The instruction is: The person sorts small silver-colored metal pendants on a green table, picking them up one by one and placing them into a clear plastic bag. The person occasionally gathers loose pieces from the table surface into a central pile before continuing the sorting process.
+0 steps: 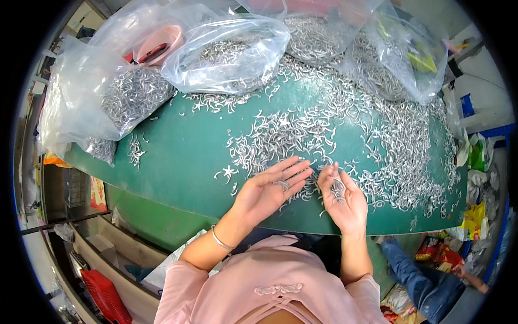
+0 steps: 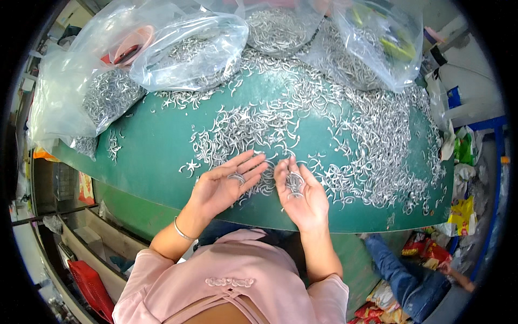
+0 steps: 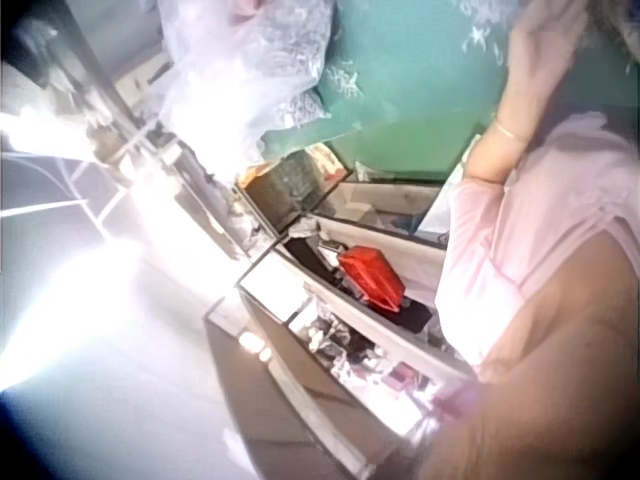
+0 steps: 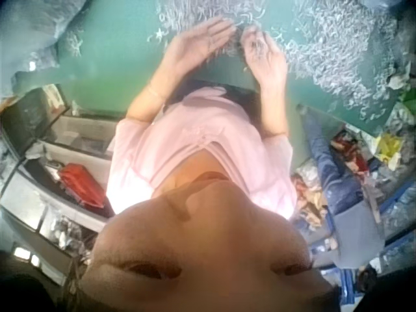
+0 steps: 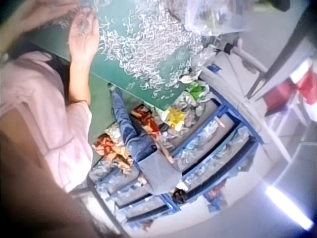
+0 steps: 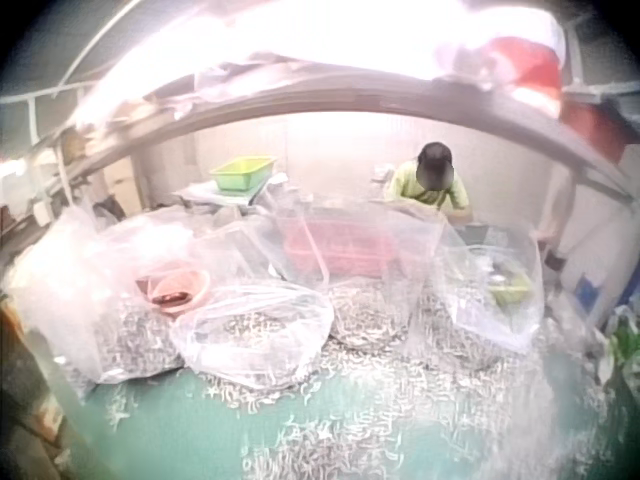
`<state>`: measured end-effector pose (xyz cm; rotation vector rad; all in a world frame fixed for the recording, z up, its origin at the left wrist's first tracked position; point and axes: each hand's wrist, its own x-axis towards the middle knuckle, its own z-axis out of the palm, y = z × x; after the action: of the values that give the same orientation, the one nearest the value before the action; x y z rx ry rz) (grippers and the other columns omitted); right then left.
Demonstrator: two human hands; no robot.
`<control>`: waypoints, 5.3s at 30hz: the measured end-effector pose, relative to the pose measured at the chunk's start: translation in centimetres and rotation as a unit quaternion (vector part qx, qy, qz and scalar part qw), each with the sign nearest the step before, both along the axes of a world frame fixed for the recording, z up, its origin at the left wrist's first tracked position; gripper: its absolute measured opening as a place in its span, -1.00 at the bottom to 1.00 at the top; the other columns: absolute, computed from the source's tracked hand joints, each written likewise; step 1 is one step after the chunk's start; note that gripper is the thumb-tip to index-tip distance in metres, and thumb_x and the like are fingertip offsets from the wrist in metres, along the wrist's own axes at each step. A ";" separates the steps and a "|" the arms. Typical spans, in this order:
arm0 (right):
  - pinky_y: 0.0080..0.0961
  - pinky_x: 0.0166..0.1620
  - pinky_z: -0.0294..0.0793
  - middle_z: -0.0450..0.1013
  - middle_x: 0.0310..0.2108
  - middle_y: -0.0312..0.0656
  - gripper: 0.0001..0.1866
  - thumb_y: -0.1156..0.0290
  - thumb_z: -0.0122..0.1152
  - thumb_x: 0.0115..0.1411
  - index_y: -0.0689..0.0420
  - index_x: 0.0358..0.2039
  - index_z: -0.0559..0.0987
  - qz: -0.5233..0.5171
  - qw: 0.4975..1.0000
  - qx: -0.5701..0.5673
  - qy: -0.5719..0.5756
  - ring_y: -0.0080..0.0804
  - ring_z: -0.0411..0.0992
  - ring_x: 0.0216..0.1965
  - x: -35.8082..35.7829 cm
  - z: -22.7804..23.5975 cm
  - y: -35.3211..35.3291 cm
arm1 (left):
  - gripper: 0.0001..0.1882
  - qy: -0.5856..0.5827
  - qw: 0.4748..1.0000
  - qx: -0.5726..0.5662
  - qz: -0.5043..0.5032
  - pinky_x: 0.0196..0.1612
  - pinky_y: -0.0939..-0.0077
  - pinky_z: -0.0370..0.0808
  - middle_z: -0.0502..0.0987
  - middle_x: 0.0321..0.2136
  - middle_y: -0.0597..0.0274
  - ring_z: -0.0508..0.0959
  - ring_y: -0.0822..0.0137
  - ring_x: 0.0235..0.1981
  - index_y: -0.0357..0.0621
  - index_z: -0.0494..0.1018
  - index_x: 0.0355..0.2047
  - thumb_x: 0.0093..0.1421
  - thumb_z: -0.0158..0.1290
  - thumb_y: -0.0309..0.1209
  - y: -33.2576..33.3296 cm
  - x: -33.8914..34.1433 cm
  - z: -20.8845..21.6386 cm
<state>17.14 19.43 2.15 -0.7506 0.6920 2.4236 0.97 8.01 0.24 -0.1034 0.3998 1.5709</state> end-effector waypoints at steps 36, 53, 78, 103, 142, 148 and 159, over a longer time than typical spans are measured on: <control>-0.32 -0.10 0.43 0.23 -0.19 0.11 -0.69 0.34 -0.24 0.35 0.38 -0.09 0.25 0.133 0.895 0.421 0.060 -0.19 0.28 -0.19 -15.9 16.0 11.5 | -0.36 -0.113 0.991 -0.001 0.067 0.28 0.10 0.17 0.10 0.22 -0.21 0.12 -0.09 0.27 -0.40 0.01 0.22 0.07 -0.18 -0.63 -1.8 -2.2 0.0; 0.00 0.29 0.07 0.33 -0.11 0.12 -0.55 0.19 -0.25 0.34 0.37 -0.07 0.35 0.161 0.927 0.308 0.142 0.08 0.21 0.11 -11.2 10.8 3.3 | -0.65 0.083 0.994 0.034 0.063 -0.07 0.43 0.42 0.46 -0.15 0.08 0.46 0.31 -0.15 -0.28 0.33 0.02 0.26 -0.04 -0.39 -1.3 -1.6 3.1; -0.20 -0.15 0.45 0.50 -0.20 0.03 -0.69 0.27 0.03 0.18 0.23 -0.20 0.54 0.340 -0.318 0.768 -0.440 -0.02 0.48 -0.24 -23.8 18.5 25.6 | -0.69 0.023 0.997 -0.003 0.074 -0.20 0.50 0.36 0.37 -0.32 0.18 0.37 0.36 -0.29 -0.31 0.35 -0.05 0.29 -0.10 -0.34 -2.0 -1.8 2.4; -0.05 0.18 0.13 0.30 0.09 -0.15 -0.54 0.40 0.30 -0.02 0.07 -0.04 0.49 0.327 0.037 0.908 -0.258 -0.08 0.17 0.21 1.2 -0.5 1.1 | -0.37 -0.036 0.997 0.012 0.074 0.23 0.19 0.21 0.01 0.28 -0.12 0.11 -0.01 0.28 -0.26 0.04 0.25 0.12 -0.19 -0.64 -2.1 -1.9 1.4; -0.33 -0.18 0.26 0.35 -0.24 -0.18 -0.77 0.57 0.25 -0.07 0.19 -0.33 0.49 0.207 0.023 0.917 -0.341 -0.19 0.31 -0.18 -7.1 -1.9 3.6 | -0.82 0.908 0.418 -0.014 -0.032 -0.49 0.28 0.36 0.43 -0.51 0.14 0.44 0.10 -0.56 -0.11 0.48 -0.28 0.06 0.15 -0.44 3.6 -6.7 -0.3; -0.31 -0.14 0.24 0.33 -0.21 -0.18 -0.68 0.50 0.28 -0.07 0.18 -0.26 0.46 0.274 -0.002 0.900 -0.338 -0.19 0.29 -0.13 -4.6 -1.6 4.6 | -0.86 0.917 0.386 -0.059 -0.080 -0.47 0.20 0.38 0.45 -0.46 0.13 0.47 0.01 -0.51 -0.10 0.47 -0.32 0.09 0.12 -0.42 2.0 -7.6 0.5; 0.10 0.23 0.01 0.15 0.22 -0.13 -0.37 0.08 0.27 -0.01 -0.01 0.09 0.41 0.361 -0.040 0.912 -0.190 -0.02 0.01 0.28 -4.4 -0.9 -3.0 | -0.85 0.820 0.538 -0.185 0.063 -0.52 0.56 0.26 0.36 -0.60 0.20 0.27 0.42 -0.63 -0.26 0.49 -0.24 0.18 0.00 -0.57 -2.6 -8.4 0.3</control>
<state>12.74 16.48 1.27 0.0600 2.9909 -0.7257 -7.45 5.38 0.50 1.1702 2.2363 1.2083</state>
